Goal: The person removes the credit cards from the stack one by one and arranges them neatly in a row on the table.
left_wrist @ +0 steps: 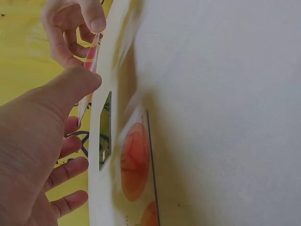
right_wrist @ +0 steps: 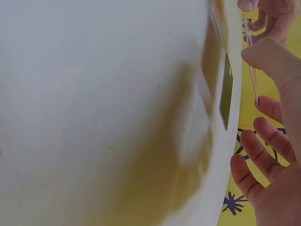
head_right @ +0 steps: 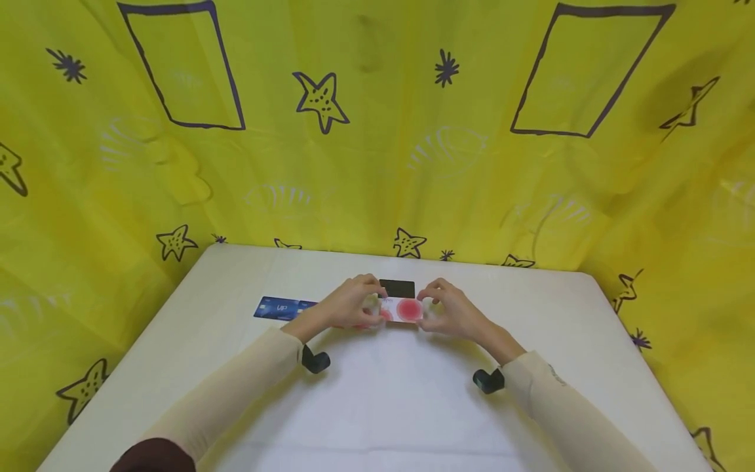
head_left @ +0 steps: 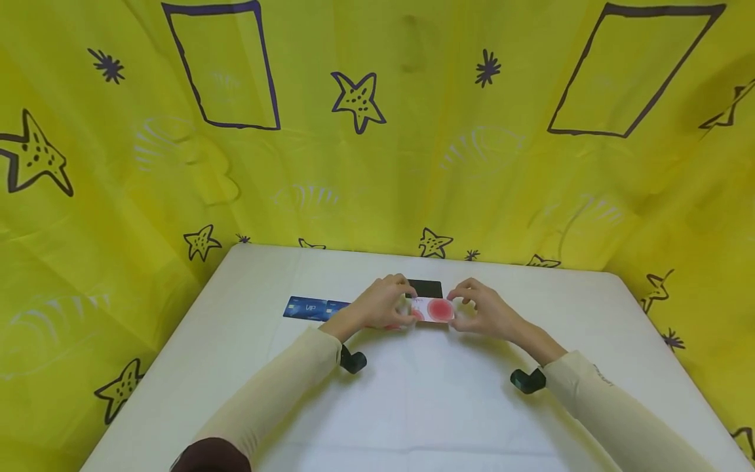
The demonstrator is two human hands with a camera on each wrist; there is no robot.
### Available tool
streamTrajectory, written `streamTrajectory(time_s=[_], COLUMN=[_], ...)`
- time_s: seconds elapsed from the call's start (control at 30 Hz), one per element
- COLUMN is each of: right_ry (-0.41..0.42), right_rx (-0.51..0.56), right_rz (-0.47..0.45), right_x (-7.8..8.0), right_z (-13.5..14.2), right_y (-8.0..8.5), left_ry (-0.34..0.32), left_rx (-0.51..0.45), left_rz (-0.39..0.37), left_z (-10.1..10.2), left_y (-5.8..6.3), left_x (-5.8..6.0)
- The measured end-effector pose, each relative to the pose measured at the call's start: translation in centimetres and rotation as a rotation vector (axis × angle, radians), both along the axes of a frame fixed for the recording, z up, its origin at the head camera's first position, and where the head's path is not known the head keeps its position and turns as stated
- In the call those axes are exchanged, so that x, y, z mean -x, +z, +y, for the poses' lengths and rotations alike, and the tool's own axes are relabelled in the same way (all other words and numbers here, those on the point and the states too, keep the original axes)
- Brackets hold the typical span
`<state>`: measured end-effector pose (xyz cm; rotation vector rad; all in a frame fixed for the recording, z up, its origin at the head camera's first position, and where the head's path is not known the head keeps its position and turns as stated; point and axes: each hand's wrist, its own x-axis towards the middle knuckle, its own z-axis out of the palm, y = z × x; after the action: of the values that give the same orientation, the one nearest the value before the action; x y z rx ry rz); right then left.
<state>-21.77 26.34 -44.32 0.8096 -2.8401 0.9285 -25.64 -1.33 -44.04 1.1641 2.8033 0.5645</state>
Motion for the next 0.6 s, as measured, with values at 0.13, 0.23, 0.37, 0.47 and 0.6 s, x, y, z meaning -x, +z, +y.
streamTrajectory(time_s=[0.13,0.23,0.37,0.47,0.6], right_ry=[-0.003,-0.008,-0.014,-0.020,-0.027], right_rx=[0.002,0.002,-0.004,-0.006,-0.006], right_rz=[-0.023,-0.031,-0.030,-0.033,-0.048], right_x=[-0.2,-0.4,-0.5,-0.6,-0.7], right_z=[-0.3,-0.5,-0.7,-0.9,-1.3], right_y=[-0.5,-0.7,-0.9,-1.1,-1.2], left_ry=[-0.005,0.003,0.015,0.021,0.022], left_rx=[-0.010,-0.014,-0.020,-0.018,-0.001], left_rz=[0.003,0.000,-0.020,-0.040,-0.041], left_z=[-0.3,-0.4,-0.6,-0.7,-0.8], left_y=[-0.6,-0.9,-1.3,-1.5,-1.8], left_x=[-0.2,-0.3,-0.3,-0.3,-0.3])
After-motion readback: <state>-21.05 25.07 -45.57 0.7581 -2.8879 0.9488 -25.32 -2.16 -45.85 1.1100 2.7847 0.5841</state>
